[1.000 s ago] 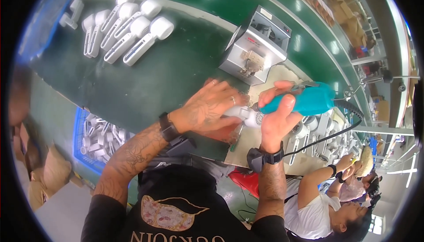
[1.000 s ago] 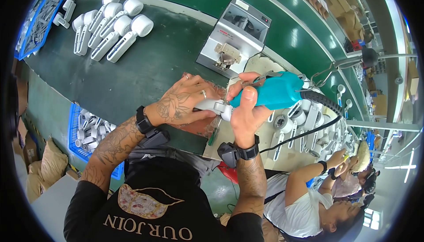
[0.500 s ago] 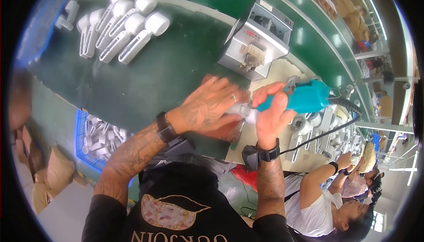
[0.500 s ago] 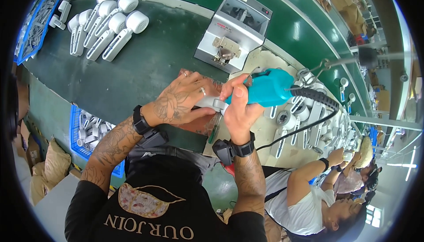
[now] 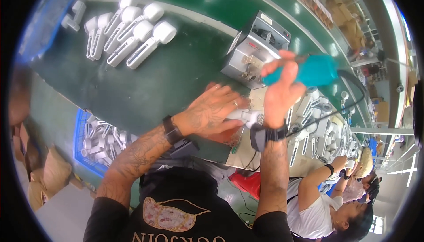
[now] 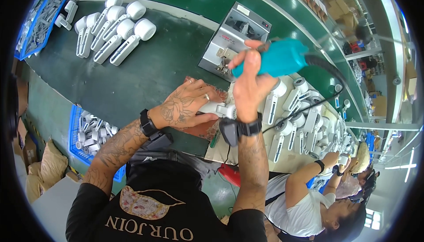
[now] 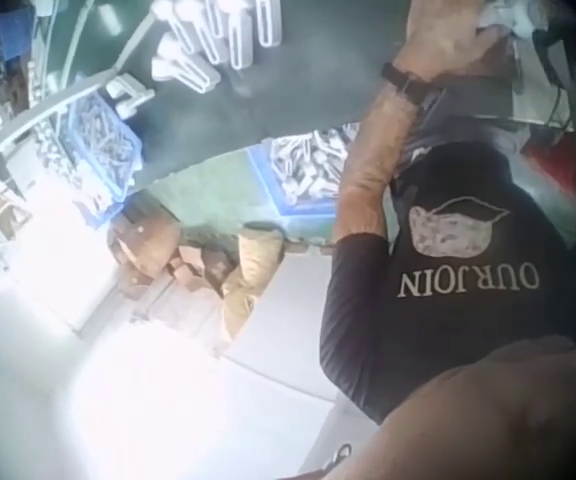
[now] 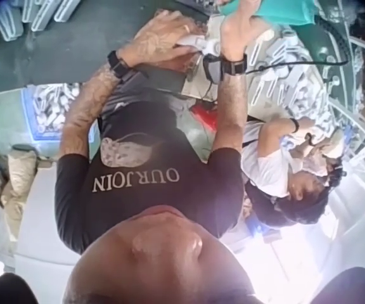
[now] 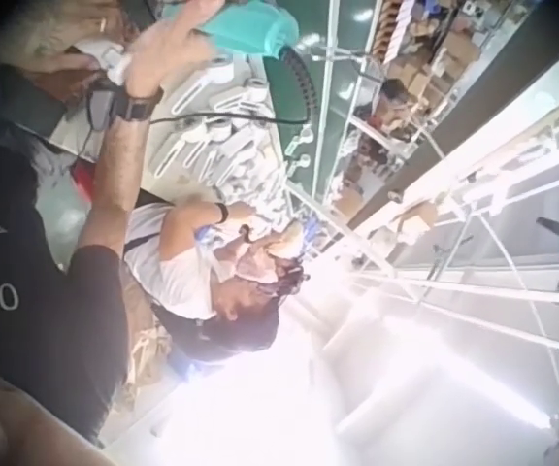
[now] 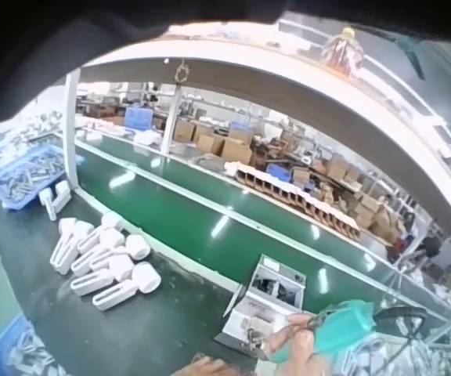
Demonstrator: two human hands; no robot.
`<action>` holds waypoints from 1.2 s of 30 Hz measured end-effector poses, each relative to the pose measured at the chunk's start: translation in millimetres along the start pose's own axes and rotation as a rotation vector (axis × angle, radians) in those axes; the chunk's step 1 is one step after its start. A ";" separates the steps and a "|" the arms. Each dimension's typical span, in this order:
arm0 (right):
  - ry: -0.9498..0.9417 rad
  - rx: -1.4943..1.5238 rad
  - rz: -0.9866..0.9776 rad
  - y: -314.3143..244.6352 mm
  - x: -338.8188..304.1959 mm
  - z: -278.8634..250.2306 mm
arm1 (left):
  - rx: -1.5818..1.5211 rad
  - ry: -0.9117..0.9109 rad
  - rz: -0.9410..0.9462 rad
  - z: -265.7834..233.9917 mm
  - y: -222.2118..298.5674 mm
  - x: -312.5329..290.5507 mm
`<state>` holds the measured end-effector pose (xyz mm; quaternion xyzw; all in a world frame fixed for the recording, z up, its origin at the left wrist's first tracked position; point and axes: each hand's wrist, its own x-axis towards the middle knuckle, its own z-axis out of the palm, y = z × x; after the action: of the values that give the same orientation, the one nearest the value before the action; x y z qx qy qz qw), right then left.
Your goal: The person assembles handheld fans by joining a handle to a fan head and securing them with a power screwdriver. They repeat this process, placing each completed fan on the workbench.
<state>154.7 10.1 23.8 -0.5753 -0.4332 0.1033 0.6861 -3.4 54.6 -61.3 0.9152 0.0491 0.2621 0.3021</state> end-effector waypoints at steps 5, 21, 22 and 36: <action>0.019 0.018 -0.081 31.7 16.2 9.3 | 0.003 0.019 0.019 -5.5 3.3 2.9; -0.029 0.209 0.067 -20.5 -59.8 -42.7 | 0.007 0.016 0.007 -0.5 -1.9 2.6; -0.040 0.195 0.073 -21.0 -65.0 -43.2 | -0.002 0.006 0.006 -0.6 -1.9 1.8; -0.030 0.186 0.136 1.4 -85.8 -43.7 | 0.024 -0.030 -0.029 1.0 -0.3 -2.1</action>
<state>134.6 -74.9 -16.6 -0.5355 -0.3917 0.1982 0.7214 -4.7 53.8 -63.1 0.9218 0.0611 0.2435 0.2955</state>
